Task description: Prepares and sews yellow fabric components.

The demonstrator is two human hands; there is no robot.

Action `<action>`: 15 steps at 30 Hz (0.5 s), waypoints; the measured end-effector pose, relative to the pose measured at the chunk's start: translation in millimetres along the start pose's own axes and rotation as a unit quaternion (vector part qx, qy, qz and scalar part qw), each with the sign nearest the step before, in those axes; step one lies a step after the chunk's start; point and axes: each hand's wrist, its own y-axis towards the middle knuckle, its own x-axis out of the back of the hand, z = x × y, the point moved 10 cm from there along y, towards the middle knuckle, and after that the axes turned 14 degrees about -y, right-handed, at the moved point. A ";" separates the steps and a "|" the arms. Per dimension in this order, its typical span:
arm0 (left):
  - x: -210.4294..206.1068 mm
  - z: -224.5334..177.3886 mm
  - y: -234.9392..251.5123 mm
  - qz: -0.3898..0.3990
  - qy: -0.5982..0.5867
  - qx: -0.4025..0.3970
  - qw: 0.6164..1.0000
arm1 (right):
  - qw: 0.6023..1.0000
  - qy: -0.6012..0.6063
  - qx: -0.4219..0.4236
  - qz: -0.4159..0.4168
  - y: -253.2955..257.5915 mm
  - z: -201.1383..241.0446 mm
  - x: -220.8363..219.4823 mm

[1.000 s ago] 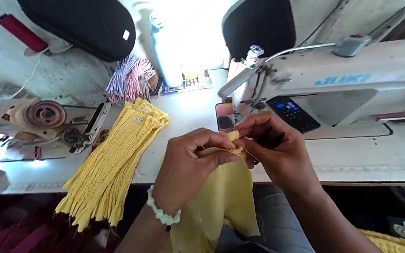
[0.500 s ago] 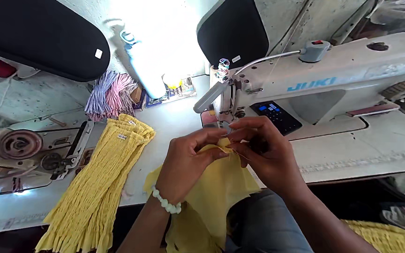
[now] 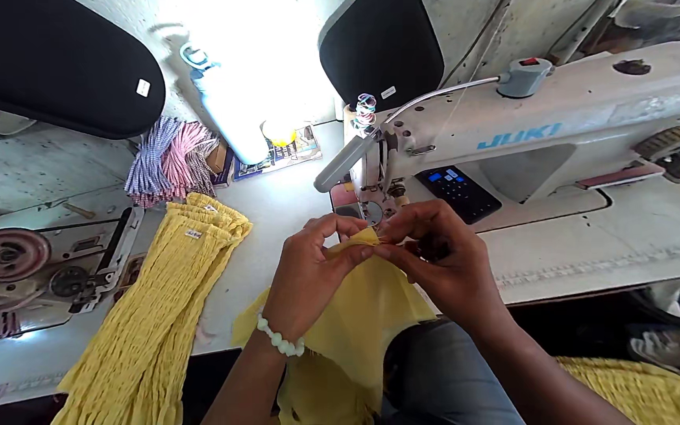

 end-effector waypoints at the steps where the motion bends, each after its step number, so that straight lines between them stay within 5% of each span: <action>1: -0.1 -0.3 -0.4 0.000 0.006 -0.002 1.000 | 1.000 0.000 -0.005 0.001 0.2 -1.3 -0.1; 8: 0.0 13.1 -3.1 0.050 -0.032 0.004 0.998 | 0.999 0.006 -0.033 0.016 -2.0 -10.6 -7.1; 15: 21.0 14.0 -14.7 -0.042 -0.013 -0.119 0.992 | 0.991 -0.127 -0.002 -0.030 -17.7 -7.3 6.4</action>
